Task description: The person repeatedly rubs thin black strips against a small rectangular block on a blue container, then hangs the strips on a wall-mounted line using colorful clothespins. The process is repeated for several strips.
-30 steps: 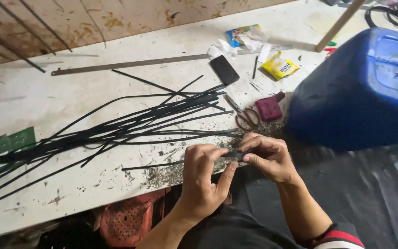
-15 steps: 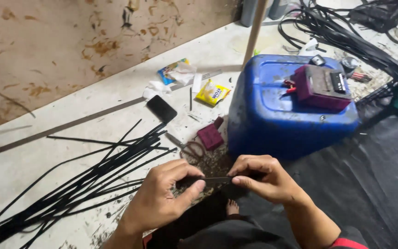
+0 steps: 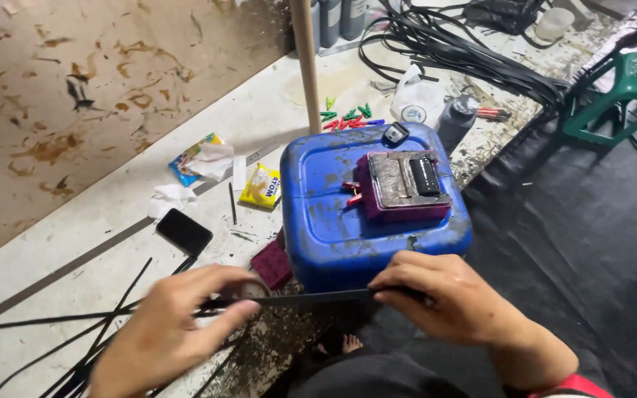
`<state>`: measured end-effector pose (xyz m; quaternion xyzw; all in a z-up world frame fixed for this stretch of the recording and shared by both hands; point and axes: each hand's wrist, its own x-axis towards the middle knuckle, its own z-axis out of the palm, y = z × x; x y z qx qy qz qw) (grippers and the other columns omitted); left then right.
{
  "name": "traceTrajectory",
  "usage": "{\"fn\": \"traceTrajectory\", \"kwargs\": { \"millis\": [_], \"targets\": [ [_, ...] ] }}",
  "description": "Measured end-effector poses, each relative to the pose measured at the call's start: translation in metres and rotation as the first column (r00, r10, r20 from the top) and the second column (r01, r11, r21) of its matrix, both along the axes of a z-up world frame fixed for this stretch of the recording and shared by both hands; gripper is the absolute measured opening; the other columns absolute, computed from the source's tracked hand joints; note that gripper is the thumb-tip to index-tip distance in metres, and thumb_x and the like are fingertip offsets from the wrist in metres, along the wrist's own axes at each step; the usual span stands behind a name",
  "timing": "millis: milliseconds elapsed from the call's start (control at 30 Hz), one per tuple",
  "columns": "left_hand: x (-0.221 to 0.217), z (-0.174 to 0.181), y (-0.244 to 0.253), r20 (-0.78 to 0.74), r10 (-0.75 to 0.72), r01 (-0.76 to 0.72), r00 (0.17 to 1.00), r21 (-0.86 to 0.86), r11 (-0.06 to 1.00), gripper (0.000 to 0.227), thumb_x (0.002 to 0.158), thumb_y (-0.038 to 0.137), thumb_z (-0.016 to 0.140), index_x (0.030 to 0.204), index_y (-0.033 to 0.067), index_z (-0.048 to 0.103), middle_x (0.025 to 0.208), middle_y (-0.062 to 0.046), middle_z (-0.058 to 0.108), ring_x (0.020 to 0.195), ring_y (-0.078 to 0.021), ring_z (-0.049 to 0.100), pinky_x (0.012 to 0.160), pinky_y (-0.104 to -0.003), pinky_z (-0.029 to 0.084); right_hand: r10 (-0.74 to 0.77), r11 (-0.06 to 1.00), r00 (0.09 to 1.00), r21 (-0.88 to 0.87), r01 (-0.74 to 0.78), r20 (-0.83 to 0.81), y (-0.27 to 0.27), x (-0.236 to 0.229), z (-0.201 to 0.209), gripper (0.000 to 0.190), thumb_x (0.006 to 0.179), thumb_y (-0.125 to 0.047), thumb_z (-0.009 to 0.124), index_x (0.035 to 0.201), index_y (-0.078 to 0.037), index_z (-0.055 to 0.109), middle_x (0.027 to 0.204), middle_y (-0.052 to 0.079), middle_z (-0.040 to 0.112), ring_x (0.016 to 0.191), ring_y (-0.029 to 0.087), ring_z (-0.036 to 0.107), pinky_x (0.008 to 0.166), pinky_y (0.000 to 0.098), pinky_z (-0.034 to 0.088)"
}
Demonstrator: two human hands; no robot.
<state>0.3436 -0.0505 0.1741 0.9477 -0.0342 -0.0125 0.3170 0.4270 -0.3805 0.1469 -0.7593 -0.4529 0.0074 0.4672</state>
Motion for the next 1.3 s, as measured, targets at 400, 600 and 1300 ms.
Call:
{"fn": "traceTrajectory", "kwargs": {
  "millis": [400, 600, 1300],
  "targets": [
    [0.090, 0.021, -0.007, 0.204, -0.357, 0.365, 0.912, -0.004, 0.931, 0.014, 0.090, 0.029, 0.071, 0.094, 0.0150, 0.074, 0.088, 0.004, 0.079, 0.077, -0.0102, 0.074, 0.066, -0.027, 0.054, -0.167, 0.964, 0.956, -0.164, 0.209, 0.240, -0.005, 0.043, 0.035, 0.007, 0.096, -0.015, 0.065, 0.100, -0.010, 0.068, 0.090, 0.003, 0.070, 0.071, 0.019, 0.070, 0.068, 0.0301, 0.055],
    [0.135, 0.005, -0.075, 0.373, -0.568, 0.643, 0.733, -0.108, 0.759, 0.010, 0.099, 0.016, 0.064, 0.104, 0.0078, 0.067, 0.092, -0.008, 0.068, 0.082, -0.0255, 0.067, 0.074, -0.036, 0.050, -0.084, 0.980, 0.952, -0.150, 0.133, 0.294, -0.004, 0.069, 0.039, 0.006, 0.098, -0.012, 0.066, 0.101, -0.006, 0.067, 0.085, 0.008, 0.063, 0.070, 0.025, 0.064, 0.062, 0.0361, 0.050],
    [0.181, -0.038, -0.130, 0.384, -0.300, 0.360, 0.873, -0.093, 0.929, 0.009, 0.089, 0.016, 0.071, 0.097, 0.0129, 0.073, 0.077, -0.009, 0.063, 0.077, -0.0350, 0.069, 0.067, -0.042, 0.056, -0.092, 0.994, 0.973, -0.032, 0.101, 0.214, -0.059, 0.151, -0.016, 0.005, 0.093, -0.007, 0.071, 0.093, -0.010, 0.075, 0.086, 0.004, 0.071, 0.076, 0.025, 0.065, 0.065, 0.0356, 0.053]
  ]
}}
